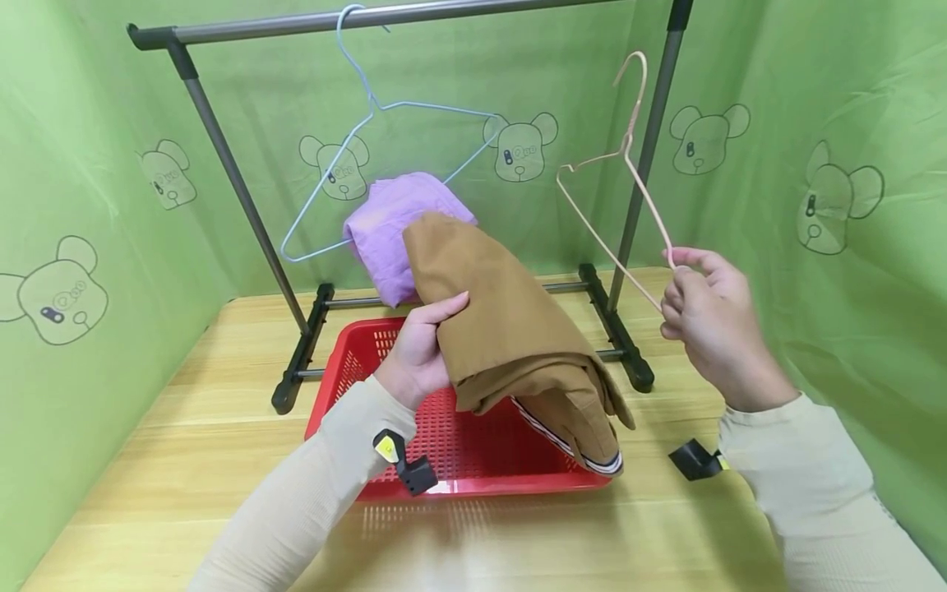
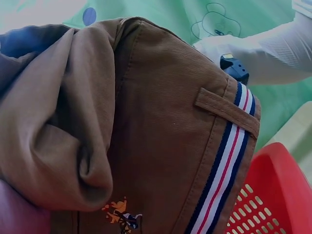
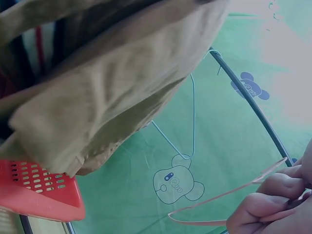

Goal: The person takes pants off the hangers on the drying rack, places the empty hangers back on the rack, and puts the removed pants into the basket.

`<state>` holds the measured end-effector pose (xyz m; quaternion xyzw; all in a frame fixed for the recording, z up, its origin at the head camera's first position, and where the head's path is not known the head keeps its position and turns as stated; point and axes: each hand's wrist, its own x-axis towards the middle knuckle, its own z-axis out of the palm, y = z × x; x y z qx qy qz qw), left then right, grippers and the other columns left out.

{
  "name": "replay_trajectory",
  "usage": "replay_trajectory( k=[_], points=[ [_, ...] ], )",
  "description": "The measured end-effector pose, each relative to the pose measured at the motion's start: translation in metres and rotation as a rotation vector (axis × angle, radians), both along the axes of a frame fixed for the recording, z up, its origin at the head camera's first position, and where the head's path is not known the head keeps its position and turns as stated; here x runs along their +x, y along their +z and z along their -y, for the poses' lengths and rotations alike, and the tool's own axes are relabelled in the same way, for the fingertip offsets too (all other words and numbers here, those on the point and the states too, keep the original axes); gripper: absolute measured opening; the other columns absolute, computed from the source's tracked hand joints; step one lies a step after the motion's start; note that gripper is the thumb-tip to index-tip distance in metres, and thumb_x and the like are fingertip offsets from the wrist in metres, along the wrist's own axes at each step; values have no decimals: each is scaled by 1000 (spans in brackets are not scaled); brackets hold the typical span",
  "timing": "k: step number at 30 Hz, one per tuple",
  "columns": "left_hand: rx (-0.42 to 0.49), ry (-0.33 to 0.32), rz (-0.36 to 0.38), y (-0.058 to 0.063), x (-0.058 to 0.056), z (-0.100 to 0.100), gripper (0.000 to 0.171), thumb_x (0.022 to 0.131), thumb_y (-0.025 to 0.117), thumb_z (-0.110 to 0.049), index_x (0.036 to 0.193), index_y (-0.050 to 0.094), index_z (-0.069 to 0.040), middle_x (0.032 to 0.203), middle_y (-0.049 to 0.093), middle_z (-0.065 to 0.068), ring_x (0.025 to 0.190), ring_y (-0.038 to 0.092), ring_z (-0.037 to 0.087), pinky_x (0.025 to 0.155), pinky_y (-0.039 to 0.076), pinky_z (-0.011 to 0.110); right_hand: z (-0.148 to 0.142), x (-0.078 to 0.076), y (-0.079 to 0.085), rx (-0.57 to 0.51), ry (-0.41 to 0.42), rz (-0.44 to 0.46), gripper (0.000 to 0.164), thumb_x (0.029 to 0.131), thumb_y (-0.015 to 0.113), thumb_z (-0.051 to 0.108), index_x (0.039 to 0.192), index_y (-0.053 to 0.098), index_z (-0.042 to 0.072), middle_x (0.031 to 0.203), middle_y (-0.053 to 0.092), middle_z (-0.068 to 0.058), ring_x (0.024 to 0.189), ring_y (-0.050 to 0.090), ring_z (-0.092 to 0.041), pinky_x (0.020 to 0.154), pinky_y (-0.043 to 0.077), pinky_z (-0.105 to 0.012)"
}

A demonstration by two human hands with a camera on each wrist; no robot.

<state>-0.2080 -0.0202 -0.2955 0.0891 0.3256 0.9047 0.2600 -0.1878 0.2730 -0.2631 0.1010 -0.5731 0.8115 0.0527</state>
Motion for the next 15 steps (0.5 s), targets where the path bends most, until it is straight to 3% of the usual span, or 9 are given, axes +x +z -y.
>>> replay_trajectory(
  k=[8, 15],
  points=[
    [-29, -6, -2, -6, 1, 1, 15, 98, 43, -15, 101, 57, -12, 94, 66, -1, 84, 66, 12, 77, 53, 27, -1, -1, 0, 4, 4, -4, 20, 104, 39, 10, 123, 40, 1, 62, 41, 2, 46, 36, -8, 47, 15, -27],
    [-45, -14, 43, -11, 0, 1, 13, 98, 44, -16, 101, 56, -11, 94, 65, 0, 84, 65, 13, 77, 53, 27, 0, -1, -1, -4, 12, -3, 20, 104, 39, 9, 123, 41, 1, 61, 41, 1, 46, 36, -9, 47, 14, -28]
  ],
)
